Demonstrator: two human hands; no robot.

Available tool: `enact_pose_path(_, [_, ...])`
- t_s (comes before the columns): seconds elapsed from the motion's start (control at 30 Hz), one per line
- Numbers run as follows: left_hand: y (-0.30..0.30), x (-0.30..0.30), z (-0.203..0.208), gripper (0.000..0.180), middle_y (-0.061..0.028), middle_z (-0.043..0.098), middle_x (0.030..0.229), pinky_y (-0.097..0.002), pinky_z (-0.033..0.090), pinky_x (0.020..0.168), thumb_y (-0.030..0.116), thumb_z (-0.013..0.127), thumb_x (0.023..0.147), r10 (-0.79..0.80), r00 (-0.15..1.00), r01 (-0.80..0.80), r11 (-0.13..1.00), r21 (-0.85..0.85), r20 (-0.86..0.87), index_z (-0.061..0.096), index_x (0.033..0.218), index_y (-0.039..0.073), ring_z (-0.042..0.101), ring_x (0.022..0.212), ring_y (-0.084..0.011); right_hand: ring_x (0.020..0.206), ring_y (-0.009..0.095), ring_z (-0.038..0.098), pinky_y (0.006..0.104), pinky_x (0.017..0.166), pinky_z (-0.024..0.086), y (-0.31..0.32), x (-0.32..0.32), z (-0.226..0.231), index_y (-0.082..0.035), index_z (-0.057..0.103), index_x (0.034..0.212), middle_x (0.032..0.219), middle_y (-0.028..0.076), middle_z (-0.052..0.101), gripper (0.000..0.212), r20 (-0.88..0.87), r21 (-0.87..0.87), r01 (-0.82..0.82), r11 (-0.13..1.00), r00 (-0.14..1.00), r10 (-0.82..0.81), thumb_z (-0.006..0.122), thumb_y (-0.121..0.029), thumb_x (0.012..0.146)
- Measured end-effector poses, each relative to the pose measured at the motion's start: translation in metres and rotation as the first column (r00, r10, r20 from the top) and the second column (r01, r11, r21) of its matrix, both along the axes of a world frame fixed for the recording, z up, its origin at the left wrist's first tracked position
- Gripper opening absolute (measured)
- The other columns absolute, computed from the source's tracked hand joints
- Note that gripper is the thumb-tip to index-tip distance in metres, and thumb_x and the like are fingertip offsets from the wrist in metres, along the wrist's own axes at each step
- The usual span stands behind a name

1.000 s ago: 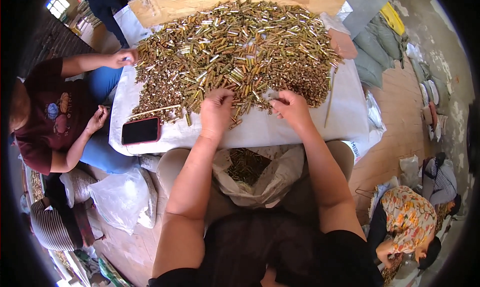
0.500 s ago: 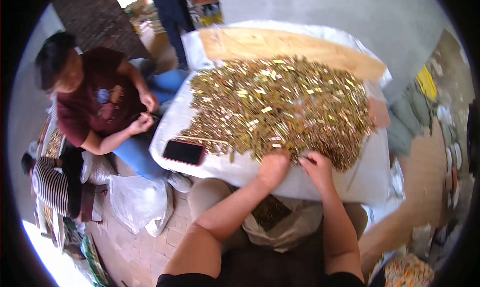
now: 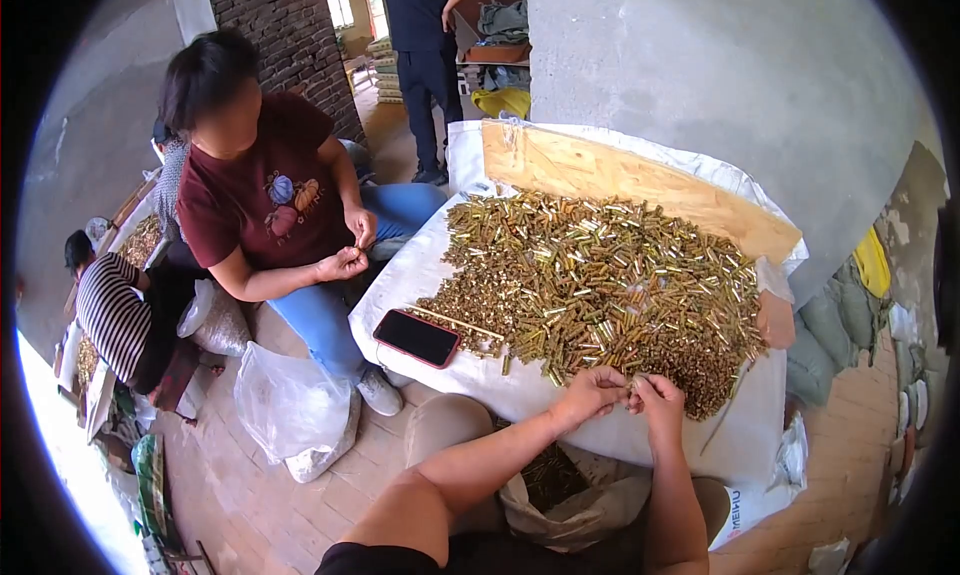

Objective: The person connects small cylindrical components by hand and slides a component onto a wooden stick.

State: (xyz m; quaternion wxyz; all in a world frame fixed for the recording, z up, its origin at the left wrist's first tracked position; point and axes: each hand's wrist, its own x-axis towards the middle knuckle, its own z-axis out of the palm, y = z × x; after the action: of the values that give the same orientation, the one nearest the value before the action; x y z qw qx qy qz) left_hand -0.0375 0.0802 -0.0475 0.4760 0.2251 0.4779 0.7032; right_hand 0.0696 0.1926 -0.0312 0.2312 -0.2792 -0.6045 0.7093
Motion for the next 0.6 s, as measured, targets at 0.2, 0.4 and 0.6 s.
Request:
enact_pose_path(0.2, [0.004, 0.004, -0.009, 0.007, 0.0020, 0.057, 0.069, -0.0188, 0.033, 0.044, 0.008, 0.061, 0.083, -0.006, 0.981, 0.001, 1.000, -0.026, -0.193, 0.061, 0.090, 0.006, 0.043, 0.051, -0.0033, 0.055, 0.008, 0.052, 0.0225, 0.049, 0.043, -0.002, 0.011, 0.009, 0.001, 0.061, 0.086, 0.065, 0.002, 0.057, 0.012, 0.052, 0.019, 0.028, 0.999, 0.998, -0.028, 0.058, -0.011, 0.085])
enact_pose_path(0.4, [0.000, -0.008, -0.005, 0.008, 0.0025, 0.061, 0.077, -0.0193, 0.041, 0.057, 0.006, 0.064, 0.081, 0.124, 0.964, -0.116, 0.992, 0.048, -0.236, 0.063, 0.090, 0.005, 0.051, 0.066, -0.0041, 0.052, 0.007, 0.048, 0.0216, 0.047, 0.037, -0.003, -0.004, 0.023, -0.003, 0.057, 0.073, 0.061, 0.001, 0.053, 0.020, 0.004, 0.033, -0.044, 0.998, 0.999, 0.044, 0.056, -0.016, 0.088])
enact_pose_path(0.6, [0.003, 0.002, 0.011, 0.006, 0.0025, 0.059, 0.071, -0.0151, 0.028, 0.044, 0.004, 0.060, 0.084, 0.022, 0.983, -0.029, 0.999, -0.033, -0.182, 0.061, 0.090, 0.006, 0.039, 0.051, 0.0005, 0.049, 0.005, 0.047, 0.0196, 0.043, 0.037, 0.003, 0.004, 0.016, -0.002, 0.062, 0.080, 0.061, 0.000, 0.055, 0.020, 0.013, -0.038, 0.037, 0.999, 0.999, -0.036, 0.062, -0.021, 0.085])
